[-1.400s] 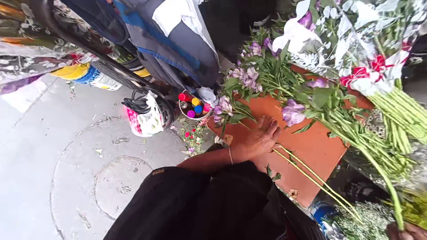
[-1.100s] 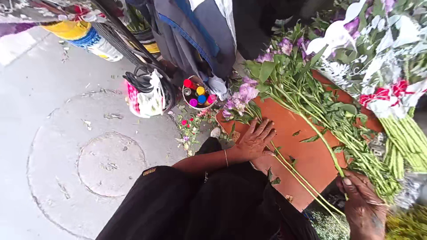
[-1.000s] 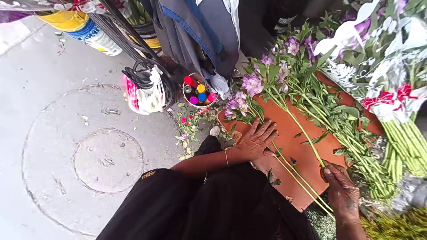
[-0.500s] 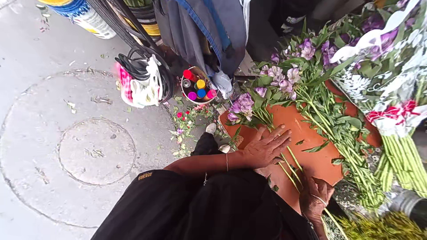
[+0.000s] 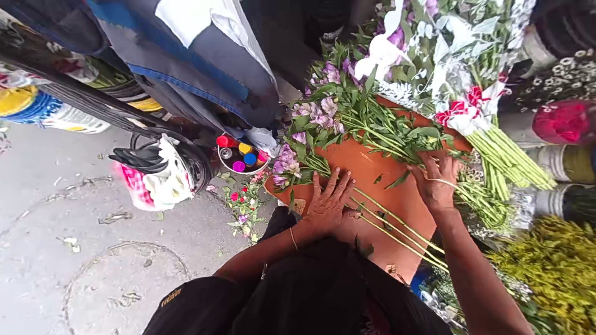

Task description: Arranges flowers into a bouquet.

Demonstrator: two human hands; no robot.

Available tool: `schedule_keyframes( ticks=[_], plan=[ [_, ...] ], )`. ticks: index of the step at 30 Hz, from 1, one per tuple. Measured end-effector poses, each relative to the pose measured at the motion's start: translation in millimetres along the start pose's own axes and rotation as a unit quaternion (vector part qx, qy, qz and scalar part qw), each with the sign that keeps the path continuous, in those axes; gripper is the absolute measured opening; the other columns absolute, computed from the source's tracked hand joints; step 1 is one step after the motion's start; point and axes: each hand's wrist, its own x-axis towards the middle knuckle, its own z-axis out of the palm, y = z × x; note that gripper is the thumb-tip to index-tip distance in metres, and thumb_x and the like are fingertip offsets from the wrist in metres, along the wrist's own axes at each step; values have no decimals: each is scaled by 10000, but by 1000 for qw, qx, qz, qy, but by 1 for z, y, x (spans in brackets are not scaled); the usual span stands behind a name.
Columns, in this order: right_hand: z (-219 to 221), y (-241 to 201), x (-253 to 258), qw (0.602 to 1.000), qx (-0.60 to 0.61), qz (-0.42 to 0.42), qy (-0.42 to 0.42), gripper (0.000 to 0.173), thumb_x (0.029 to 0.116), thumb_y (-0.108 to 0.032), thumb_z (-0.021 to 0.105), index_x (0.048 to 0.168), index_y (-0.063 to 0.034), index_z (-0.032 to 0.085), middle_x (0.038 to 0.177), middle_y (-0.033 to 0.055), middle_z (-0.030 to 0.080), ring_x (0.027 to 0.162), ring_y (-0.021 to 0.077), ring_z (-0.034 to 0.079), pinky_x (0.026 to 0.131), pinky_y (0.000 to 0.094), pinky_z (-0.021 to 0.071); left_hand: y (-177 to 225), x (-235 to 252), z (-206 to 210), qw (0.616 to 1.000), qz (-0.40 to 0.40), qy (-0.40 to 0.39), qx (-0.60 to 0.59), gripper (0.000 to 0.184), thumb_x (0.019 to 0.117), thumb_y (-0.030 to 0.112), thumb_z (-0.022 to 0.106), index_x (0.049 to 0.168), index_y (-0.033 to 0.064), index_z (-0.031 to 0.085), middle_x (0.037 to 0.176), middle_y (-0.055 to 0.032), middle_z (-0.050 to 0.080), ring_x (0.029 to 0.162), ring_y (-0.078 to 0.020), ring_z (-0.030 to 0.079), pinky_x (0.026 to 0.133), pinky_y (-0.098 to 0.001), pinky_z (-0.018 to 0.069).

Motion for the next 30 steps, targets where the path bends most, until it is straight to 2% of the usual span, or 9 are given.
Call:
schedule_keyframes(
  ticks=[3, 8, 13, 16, 20, 24, 26, 28, 30],
  plan=[
    [25, 8, 38, 998, 11, 17, -62, 423, 972, -368, 667, 1197, -10, 673, 1288, 285, 606, 1231, 531, 533, 996, 703, 395, 1, 1, -1, 1000, 1, -3, 20, 846, 960, 750, 341, 1566, 166, 432, 1653, -51, 359, 1532, -396, 276, 1100, -819, 125],
    [1, 11, 58, 995, 95, 7, -12, 264, 978, -210, 681, 1077, 31, 727, 1209, 246, 670, 1177, 439, 615, 1004, 638, 435, 0, 1, -1, 1000, 7, 2, 28, 844, 961, 751, 333, 1562, 169, 442, 1651, -60, 363, 1534, -403, 266, 1099, -826, 114],
    [-36, 23, 59, 994, 107, 24, 3, 293, 1039, -210, 593, 1200, -3, 727, 1185, 229, 706, 1142, 383, 673, 1013, 559, 504, 1, -1, 0, 999, 9, 8, 29, 841, 965, 745, 338, 1561, 160, 442, 1653, -68, 358, 1535, -408, 260, 1095, -834, 105],
    [-70, 9, 65, 991, 65, 56, 107, 321, 1072, -227, 536, 1259, -22, 697, 1101, 263, 699, 1018, 412, 687, 914, 556, 531, 2, 0, -3, 999, 4, -5, 33, 835, 970, 743, 332, 1575, 175, 421, 1668, -58, 326, 1548, -401, 227, 1103, -832, 75],
    [-134, -23, 62, 979, -34, 9, 202, 310, 1073, -238, 543, 1264, -46, 692, 962, 275, 669, 852, 437, 677, 746, 566, 533, 4, -2, -3, 999, 8, 0, 52, 867, 947, 773, 348, 1575, 180, 422, 1662, -74, 337, 1539, -421, 242, 1089, -846, 79],
    [-185, -49, 31, 953, -146, -36, 264, 267, 1056, -219, 568, 1189, -50, 727, 842, 236, 676, 748, 419, 685, 639, 535, 538, 12, 1, -26, 997, 31, 54, 47, 1029, 855, 854, 404, 1530, 81, 477, 1606, -182, 404, 1495, -481, 310, 1070, -859, 126],
    [-199, -65, 5, 949, -164, -31, 268, 260, 1040, -227, 586, 1089, -27, 745, 773, 209, 669, 687, 388, 681, 594, 506, 539, 29, 11, -62, 988, 71, 133, -29, 929, 924, 757, 431, 1473, 12, 516, 1538, -225, 479, 1396, -444, 476, 1040, -743, 338],
    [-204, -85, -29, 950, -170, -14, 263, 258, 1040, -245, 586, 1013, -32, 729, 755, 164, 674, 667, 340, 683, 574, 463, 546, 53, 27, -99, 945, 118, 201, -230, 659, 1006, 479, 559, 1409, -42, 565, 1406, -205, 598, 1144, -273, 644, 945, -464, 524],
    [-202, -108, -66, 956, -154, -7, 252, 224, 1031, -216, 584, 941, -43, 693, 753, 129, 667, 665, 304, 680, 570, 435, 561, 84, 45, -126, 826, 130, 173, -521, 393, 1063, 250, 517, 1361, 6, 599, 1292, -46, 680, 904, -45, 669, 783, -218, 562]
  ],
)
